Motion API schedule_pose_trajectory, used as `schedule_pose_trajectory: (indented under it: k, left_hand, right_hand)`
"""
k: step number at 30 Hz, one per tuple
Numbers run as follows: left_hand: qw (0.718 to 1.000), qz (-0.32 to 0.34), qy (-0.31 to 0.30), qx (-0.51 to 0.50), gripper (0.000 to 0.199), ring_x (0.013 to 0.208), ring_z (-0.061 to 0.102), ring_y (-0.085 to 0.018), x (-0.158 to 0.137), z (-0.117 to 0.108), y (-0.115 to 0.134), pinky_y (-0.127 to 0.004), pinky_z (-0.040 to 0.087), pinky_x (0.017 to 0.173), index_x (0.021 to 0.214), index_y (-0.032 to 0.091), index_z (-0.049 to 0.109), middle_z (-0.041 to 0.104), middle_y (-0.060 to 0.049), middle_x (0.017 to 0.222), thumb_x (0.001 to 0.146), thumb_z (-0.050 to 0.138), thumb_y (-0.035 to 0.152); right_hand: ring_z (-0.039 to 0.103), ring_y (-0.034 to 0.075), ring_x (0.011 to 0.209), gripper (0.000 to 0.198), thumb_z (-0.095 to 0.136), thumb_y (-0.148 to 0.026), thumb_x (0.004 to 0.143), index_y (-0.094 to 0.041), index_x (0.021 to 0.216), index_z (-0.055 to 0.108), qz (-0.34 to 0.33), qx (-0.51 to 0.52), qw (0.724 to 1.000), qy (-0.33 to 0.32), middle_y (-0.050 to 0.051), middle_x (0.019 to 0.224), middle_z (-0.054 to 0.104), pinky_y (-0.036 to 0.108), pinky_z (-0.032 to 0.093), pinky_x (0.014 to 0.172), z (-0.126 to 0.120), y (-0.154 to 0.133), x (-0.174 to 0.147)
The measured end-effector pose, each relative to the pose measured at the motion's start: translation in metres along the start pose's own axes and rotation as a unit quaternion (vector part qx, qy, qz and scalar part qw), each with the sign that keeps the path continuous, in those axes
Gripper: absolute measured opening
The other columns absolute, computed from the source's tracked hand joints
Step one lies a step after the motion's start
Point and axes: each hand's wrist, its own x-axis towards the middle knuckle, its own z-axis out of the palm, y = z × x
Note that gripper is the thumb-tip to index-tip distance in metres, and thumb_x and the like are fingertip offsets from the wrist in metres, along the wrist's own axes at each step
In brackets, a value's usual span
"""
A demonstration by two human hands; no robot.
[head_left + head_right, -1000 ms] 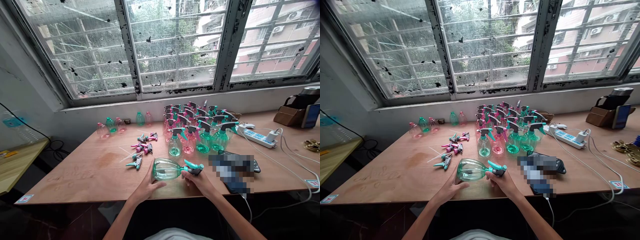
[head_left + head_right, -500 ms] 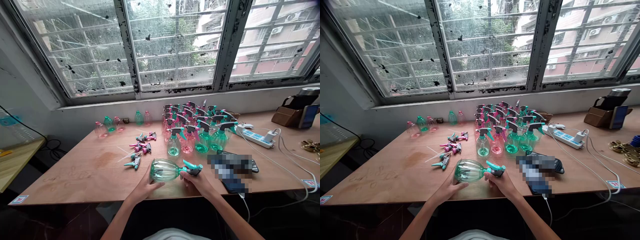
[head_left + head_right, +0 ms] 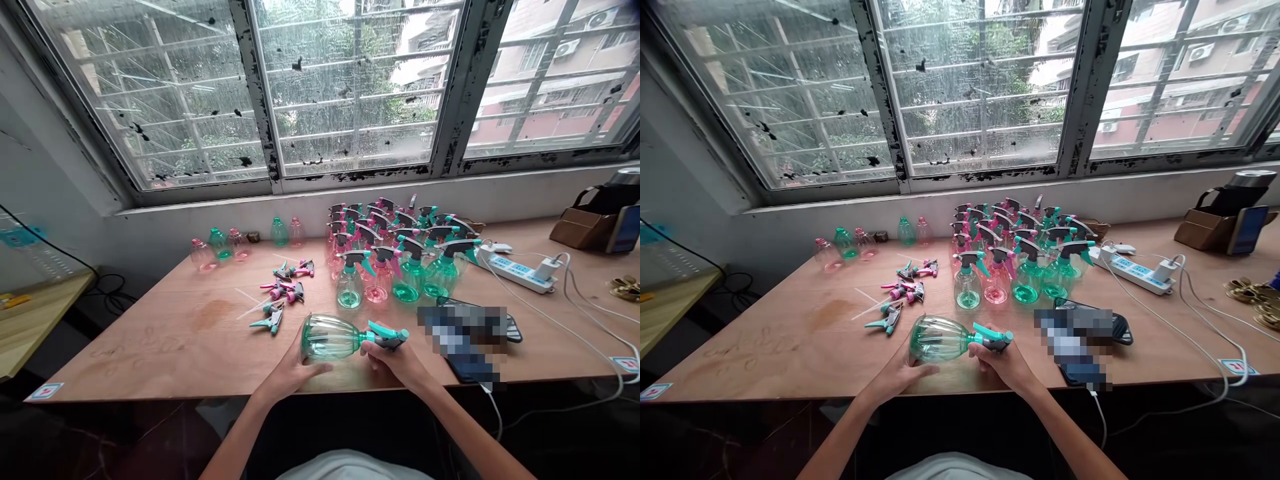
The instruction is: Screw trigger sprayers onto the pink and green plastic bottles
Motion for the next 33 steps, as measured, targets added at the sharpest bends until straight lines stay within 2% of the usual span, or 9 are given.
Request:
schedule_pose_trajectory:
  k: [6, 13, 16, 21, 26, 33]
  left_hand:
    - [1.0, -0.004, -0.002, 0.004, 0.07, 0.139, 0.049, -0.035, 0.0, 0.002, 0.01, -0.052, 0.032, 0.119, 0.146, 0.024, 0.047, 0.059, -0.012, 0.144, 0.085, 0.079, 0.033]
    - [1.0, -0.013, 0.007, 0.012, 0.067, 0.133, 0.055, -0.034, -0.001, 0.003, 0.014, -0.051, 0.036, 0.117, 0.144, 0.025, 0.049, 0.063, -0.011, 0.138, 0.085, 0.079, 0.031]
    - [1.0, -0.012, 0.006, 0.007, 0.074, 0.135, 0.053, -0.034, 0.0, 0.004, 0.013, -0.052, 0.034, 0.118, 0.148, 0.025, 0.045, 0.061, -0.012, 0.142, 0.083, 0.08, 0.031]
    - [1.0, -0.012, 0.018, 0.001, 0.098, 0.148, 0.036, -0.033, -0.001, 0.004, 0.009, -0.05, 0.021, 0.125, 0.159, 0.032, 0.022, 0.041, -0.01, 0.16, 0.081, 0.081, 0.029]
    - [1.0, -0.014, 0.018, -0.001, 0.106, 0.148, 0.037, -0.034, -0.001, 0.003, 0.008, -0.051, 0.021, 0.125, 0.161, 0.032, 0.014, 0.042, -0.011, 0.159, 0.08, 0.082, 0.027]
    - [1.0, -0.016, 0.01, 0.003, 0.109, 0.146, 0.038, -0.036, 0.001, 0.0, 0.001, -0.054, 0.023, 0.124, 0.161, 0.03, 0.014, 0.044, -0.013, 0.158, 0.079, 0.084, 0.026]
  right_hand:
    - [0.05, 0.015, 0.052, 0.034, 0.076, -0.053, 0.081, -0.022, 0.073, 0.066, 0.002, -0.015, 1.0, 0.004, -0.005, 0.055, 0.057, 0.03, 0.042, 0.055, 0.002, -0.005, 0.0]
    - [0.052, 0.016, 0.056, 0.035, 0.077, -0.052, 0.081, -0.023, 0.071, 0.061, -0.002, -0.009, 1.0, 0.005, -0.004, 0.06, 0.06, 0.032, 0.044, 0.059, 0.001, -0.004, -0.001]
    - [0.053, 0.016, 0.055, 0.034, 0.077, -0.051, 0.081, -0.022, 0.071, 0.062, -0.001, -0.007, 1.0, -0.002, -0.003, 0.06, 0.061, 0.032, 0.044, 0.059, 0.001, -0.003, 0.0]
    - [0.053, 0.016, 0.055, 0.033, 0.076, -0.05, 0.082, -0.023, 0.072, 0.062, -0.002, -0.005, 1.0, -0.008, -0.003, 0.06, 0.061, 0.032, 0.044, 0.058, 0.0, -0.002, 0.0]
    - [0.053, 0.015, 0.055, 0.03, 0.076, -0.049, 0.083, -0.023, 0.078, 0.061, -0.003, -0.002, 1.0, -0.007, -0.004, 0.063, 0.062, 0.031, 0.044, 0.057, 0.0, -0.002, -0.001]
    - [0.053, 0.014, 0.054, 0.029, 0.076, -0.046, 0.084, -0.022, 0.077, 0.062, -0.005, -0.004, 1.0, -0.009, -0.003, 0.064, 0.064, 0.03, 0.043, 0.056, -0.001, 0.0, 0.001]
